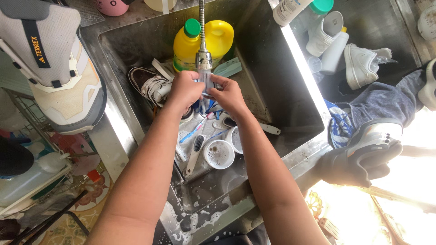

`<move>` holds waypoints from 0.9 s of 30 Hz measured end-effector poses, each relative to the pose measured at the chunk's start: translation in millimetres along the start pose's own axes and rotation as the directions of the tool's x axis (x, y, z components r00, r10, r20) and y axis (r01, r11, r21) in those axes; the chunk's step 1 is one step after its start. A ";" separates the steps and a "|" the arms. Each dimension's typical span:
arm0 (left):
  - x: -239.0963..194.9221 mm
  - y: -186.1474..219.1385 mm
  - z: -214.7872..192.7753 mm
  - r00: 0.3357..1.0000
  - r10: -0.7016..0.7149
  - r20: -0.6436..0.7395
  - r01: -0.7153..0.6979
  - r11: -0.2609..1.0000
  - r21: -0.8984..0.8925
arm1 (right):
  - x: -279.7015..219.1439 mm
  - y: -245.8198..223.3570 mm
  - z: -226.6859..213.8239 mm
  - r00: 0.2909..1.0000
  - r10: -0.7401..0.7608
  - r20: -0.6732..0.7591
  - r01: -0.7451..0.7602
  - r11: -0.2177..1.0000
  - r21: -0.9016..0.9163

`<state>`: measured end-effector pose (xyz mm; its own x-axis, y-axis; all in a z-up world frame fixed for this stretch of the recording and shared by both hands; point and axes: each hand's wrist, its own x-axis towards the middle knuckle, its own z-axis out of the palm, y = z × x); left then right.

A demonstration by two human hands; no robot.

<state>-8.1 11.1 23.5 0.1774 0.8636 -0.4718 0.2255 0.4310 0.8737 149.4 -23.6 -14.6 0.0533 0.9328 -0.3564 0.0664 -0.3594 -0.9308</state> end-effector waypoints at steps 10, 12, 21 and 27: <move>-8.2 -7.6 26.0 0.950 0.237 0.205 -0.181 0.949 -0.258 | -33.9 -37.5 -38.7 0.997 -0.052 -0.052 0.044 0.990 -0.135; -10.9 -8.3 25.9 0.911 0.347 0.222 -0.270 0.911 -0.313 | -39.1 -39.6 -44.3 0.991 -0.102 -0.091 0.098 0.994 -0.052; -24.2 -3.1 27.8 0.806 0.581 0.114 -0.588 0.764 0.265 | -58.2 -49.5 -54.7 0.984 -0.148 -0.099 0.177 0.879 0.442; -24.2 -4.3 39.3 0.915 0.336 0.221 -0.379 0.906 0.190 | -64.2 -52.1 -54.5 0.973 -0.228 -0.025 0.192 0.750 0.633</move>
<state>24.3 -21.9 26.6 0.4502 0.8777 -0.1644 0.3192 0.0137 0.9476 196.8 -66.2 61.2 0.0615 0.9893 -0.1322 -0.5711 -0.0737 -0.8176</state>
